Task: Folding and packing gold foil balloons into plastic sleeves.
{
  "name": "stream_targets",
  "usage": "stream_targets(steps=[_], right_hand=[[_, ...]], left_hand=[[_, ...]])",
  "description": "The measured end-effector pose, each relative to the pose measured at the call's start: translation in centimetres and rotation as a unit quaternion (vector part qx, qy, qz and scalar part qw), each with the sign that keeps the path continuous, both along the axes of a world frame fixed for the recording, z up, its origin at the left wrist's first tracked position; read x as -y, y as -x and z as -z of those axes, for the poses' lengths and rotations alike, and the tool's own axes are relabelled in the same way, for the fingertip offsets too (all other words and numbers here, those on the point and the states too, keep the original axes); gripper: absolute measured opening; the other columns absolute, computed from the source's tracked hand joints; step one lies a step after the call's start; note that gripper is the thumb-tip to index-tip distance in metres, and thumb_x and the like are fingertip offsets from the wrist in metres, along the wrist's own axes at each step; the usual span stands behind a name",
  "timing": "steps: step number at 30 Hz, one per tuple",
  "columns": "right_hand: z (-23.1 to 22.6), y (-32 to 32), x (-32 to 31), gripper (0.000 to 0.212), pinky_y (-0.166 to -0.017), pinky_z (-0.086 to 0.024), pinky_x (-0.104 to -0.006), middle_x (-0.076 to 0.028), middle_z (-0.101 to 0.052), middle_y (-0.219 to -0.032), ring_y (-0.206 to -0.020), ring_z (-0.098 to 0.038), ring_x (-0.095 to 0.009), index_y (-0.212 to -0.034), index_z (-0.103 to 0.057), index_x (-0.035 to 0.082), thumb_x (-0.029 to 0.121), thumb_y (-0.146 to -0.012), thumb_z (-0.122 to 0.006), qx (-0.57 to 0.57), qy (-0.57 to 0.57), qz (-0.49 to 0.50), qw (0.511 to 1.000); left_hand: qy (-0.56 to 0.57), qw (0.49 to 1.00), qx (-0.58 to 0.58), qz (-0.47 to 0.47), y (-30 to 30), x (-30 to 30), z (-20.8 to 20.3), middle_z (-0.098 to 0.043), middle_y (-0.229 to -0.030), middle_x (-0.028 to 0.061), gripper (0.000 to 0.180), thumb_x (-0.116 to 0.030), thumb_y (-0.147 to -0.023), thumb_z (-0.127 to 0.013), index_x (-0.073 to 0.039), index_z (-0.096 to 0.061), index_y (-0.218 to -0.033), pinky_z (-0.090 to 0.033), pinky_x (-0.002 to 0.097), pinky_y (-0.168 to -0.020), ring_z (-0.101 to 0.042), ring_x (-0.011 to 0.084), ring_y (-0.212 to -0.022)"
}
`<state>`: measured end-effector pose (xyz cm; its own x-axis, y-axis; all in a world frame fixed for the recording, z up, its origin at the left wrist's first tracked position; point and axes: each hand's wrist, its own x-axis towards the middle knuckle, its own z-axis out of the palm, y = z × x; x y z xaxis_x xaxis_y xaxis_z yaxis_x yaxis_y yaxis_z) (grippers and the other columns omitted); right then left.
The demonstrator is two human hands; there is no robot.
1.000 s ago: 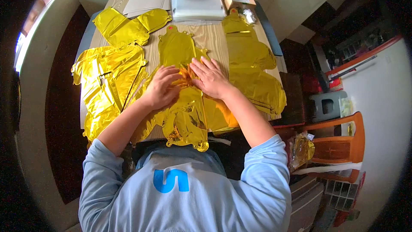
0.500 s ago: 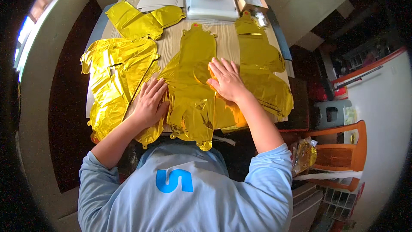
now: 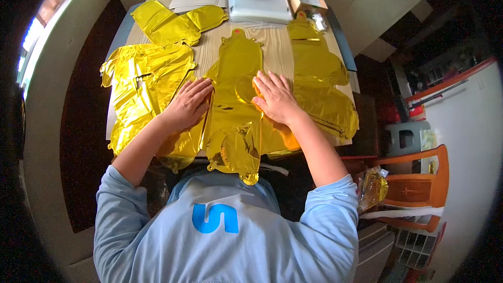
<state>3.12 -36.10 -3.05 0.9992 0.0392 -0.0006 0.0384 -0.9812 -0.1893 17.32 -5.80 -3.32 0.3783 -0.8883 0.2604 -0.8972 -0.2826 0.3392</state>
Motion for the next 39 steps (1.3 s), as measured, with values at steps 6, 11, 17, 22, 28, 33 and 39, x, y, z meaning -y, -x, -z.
stream_targets(steps=[6,11,17,22,28,33,39], right_hand=[[0.3,0.2,-0.4,0.066,-0.126,-0.012,-0.0496,-0.01,-0.026,-0.166,-0.153,-0.02,-0.032,-0.157,-0.034,0.011,0.051,-0.105,-0.041,0.006,-0.006,-0.008,1.0],[-0.4,0.3,-0.9,0.065,-0.125,-0.014,-0.0491,-0.01,-0.025,-0.167,-0.154,-0.02,-0.032,-0.158,-0.033,0.011,0.05,-0.106,-0.04,-0.003,0.014,0.0,1.0],[0.2,0.3,-0.8,0.064,-0.125,-0.016,-0.0471,-0.009,-0.028,-0.166,-0.153,-0.022,-0.032,-0.157,-0.034,0.013,0.047,-0.105,-0.046,0.022,-0.007,-0.003,1.0],[0.0,0.4,-0.8,0.063,-0.124,-0.018,-0.0448,-0.01,-0.028,-0.165,-0.152,-0.023,-0.032,-0.157,-0.035,0.011,0.042,-0.104,-0.05,0.028,0.017,-0.006,0.999],[-1.4,3.6,-1.3,0.039,-0.104,-0.043,-0.0441,-0.017,-0.058,-0.133,-0.124,-0.054,-0.034,-0.128,-0.061,0.007,0.033,-0.099,-0.061,0.234,-0.09,0.066,0.966],[-3.7,15.8,-2.2,0.036,-0.057,-0.045,-0.0441,-0.018,-0.063,-0.073,-0.065,-0.063,-0.031,-0.076,-0.063,-0.001,0.03,-0.095,-0.068,0.213,-0.117,0.31,0.919],[5.7,21.4,-2.6,0.055,-0.091,-0.045,-0.0318,-0.003,-0.069,-0.11,-0.105,-0.057,-0.012,-0.117,-0.068,-0.003,0.048,-0.095,-0.068,0.116,-0.535,0.38,0.745]], left_hand=[[-0.023,0.999,-0.005,-0.033,0.4,-0.4,0.4,-0.042,-0.157,0.0132,0.055,-0.031,-0.1,-0.054,-0.005,-0.046,-0.148,-0.021,0.0501,-0.123,-0.032,0.0314,-0.149],[-0.029,0.999,0.011,-0.037,0.0,-0.3,0.4,-0.042,-0.157,0.0125,0.054,-0.03,-0.101,-0.053,-0.005,-0.046,-0.148,-0.022,0.0506,-0.123,-0.033,0.031,-0.149],[-0.035,0.999,0.001,0.0,-1.1,-0.2,-0.6,-0.045,-0.153,0.0146,0.052,-0.031,-0.1,-0.054,-0.005,-0.049,-0.145,-0.023,0.0524,-0.122,-0.036,0.0341,-0.146],[0.002,0.998,-0.004,0.056,0.4,3.6,-2.9,-0.038,-0.157,0.0186,0.063,-0.041,-0.098,-0.057,-0.007,-0.045,-0.149,-0.021,0.0535,-0.122,-0.033,0.0377,-0.147],[-0.066,0.992,0.042,0.104,1.3,5.7,0.0,-0.032,-0.161,0.0192,0.086,-0.064,-0.092,-0.055,-0.008,-0.037,-0.154,-0.017,0.0522,-0.124,-0.025,0.0365,-0.151],[-0.061,0.992,0.048,0.098,1.6,5.6,-0.2,-0.033,-0.161,0.0178,0.086,-0.065,-0.091,-0.056,-0.009,-0.039,-0.153,-0.017,0.0512,-0.124,-0.026,0.0357,-0.151],[-0.049,0.992,0.048,0.105,1.4,5.8,0.0,-0.033,-0.16,0.0177,0.085,-0.064,-0.091,-0.056,-0.009,-0.04,-0.153,-0.018,0.0515,-0.124,-0.026,0.0359,-0.151]])
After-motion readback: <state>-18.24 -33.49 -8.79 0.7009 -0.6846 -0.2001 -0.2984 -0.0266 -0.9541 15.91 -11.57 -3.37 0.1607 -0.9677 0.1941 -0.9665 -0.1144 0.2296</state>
